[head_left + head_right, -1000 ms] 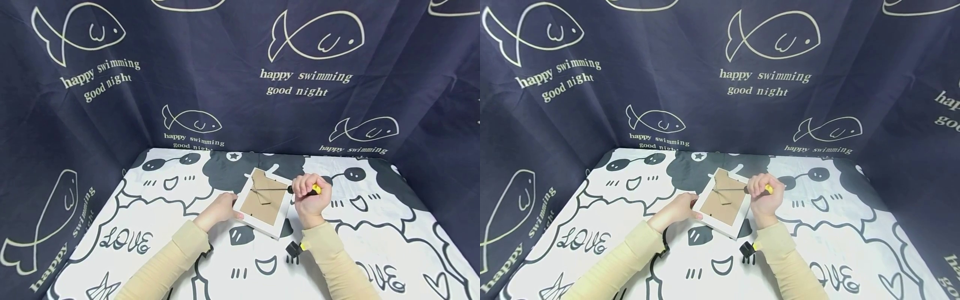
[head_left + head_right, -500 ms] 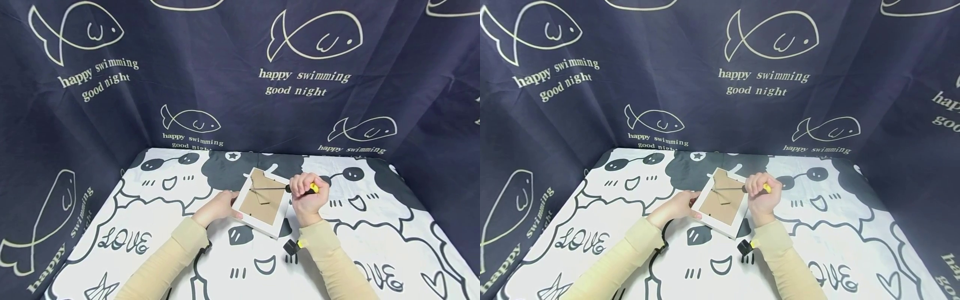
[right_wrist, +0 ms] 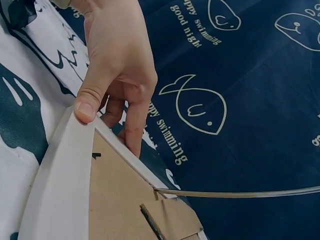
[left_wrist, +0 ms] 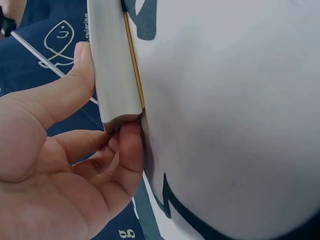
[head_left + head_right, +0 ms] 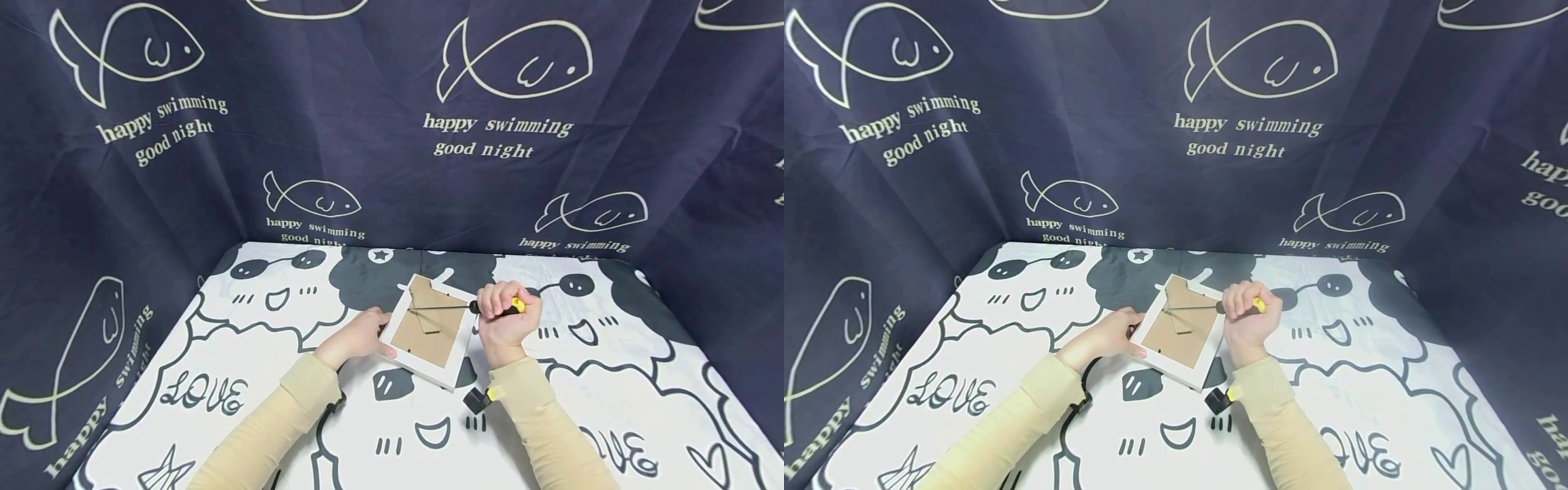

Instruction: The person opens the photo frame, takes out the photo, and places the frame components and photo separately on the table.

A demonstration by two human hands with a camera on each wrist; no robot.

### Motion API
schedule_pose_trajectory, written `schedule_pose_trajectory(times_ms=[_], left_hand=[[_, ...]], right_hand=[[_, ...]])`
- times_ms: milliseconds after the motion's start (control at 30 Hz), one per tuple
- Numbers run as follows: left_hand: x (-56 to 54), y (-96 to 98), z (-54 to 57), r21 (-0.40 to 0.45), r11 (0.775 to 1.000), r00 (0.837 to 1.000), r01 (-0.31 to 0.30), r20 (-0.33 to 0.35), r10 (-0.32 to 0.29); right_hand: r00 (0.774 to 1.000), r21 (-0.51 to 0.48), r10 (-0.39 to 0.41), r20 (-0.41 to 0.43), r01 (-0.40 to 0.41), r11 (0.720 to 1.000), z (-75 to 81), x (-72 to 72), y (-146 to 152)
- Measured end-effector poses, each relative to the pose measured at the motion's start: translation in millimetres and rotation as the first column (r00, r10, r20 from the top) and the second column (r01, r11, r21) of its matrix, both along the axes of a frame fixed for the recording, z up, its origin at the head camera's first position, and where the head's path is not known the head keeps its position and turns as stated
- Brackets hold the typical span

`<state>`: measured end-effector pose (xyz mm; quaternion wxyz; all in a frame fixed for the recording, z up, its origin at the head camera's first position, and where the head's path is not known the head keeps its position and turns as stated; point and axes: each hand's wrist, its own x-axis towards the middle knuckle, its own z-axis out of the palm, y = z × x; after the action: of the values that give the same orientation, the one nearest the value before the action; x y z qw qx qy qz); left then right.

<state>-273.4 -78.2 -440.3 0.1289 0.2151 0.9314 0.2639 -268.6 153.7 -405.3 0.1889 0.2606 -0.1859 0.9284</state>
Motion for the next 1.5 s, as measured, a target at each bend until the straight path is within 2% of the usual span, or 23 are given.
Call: schedule_pose_trajectory(times_ms=[267,400,467,633,767,933,1067,1267,1400,1500], left_hand=[[2.7,0.1,4.0,-0.012,1.000,1.000,0.019,-0.006,-0.019],[2.6,0.1,3.2,-0.008,1.000,1.000,0.028,-0.012,-0.028],[2.6,0.4,3.2,-0.004,1.000,0.999,0.030,-0.016,-0.030],[2.7,0.6,3.7,0.000,1.000,0.999,0.029,-0.023,-0.029],[1.2,-0.4,0.5,-0.007,0.999,0.999,0.033,-0.029,-0.033],[-0.8,-2.2,-2.3,-0.008,0.999,0.998,0.044,-0.047,-0.045],[-0.4,-2.3,-1.2,-0.004,1.000,0.999,0.023,-0.038,-0.023],[0.8,-1.4,0.2,0.004,1.000,1.000,-0.013,-0.010,0.013],[1.3,-0.8,0.5,0.004,1.000,1.000,-0.019,-0.002,0.019],[1.5,1.3,0.1,0.005,1.000,1.000,-0.022,0.000,0.022]], right_hand=[[1.000,0.056,-0.007,0.024,0.006,0.998,11.1,-2.9,-15],[0.998,0.126,-0.033,0.059,0.025,0.992,21.3,-5.6,-28],[0.995,0.186,-0.068,0.071,0.054,0.981,27.6,-7.6,-36],[0.981,0.340,-0.182,0.073,0.147,0.929,43.1,-14.9,-56],[0.974,0.412,-0.203,0.098,0.146,0.900,51.8,-21.2,-71],[0.970,0.442,-0.180,0.162,0.091,0.892,60.0,-26.2,-82],[0.969,0.444,-0.174,0.177,0.079,0.892,61.9,-28.8,-81],[0.968,0.346,-0.161,0.194,0.086,0.934,57.0,-28.7,-63],[0.980,0.342,-0.128,0.150,0.070,0.937,52.8,-25.0,-52],[0.992,0.423,-0.106,0.062,0.070,0.903,50.6,-20.8,-47]])
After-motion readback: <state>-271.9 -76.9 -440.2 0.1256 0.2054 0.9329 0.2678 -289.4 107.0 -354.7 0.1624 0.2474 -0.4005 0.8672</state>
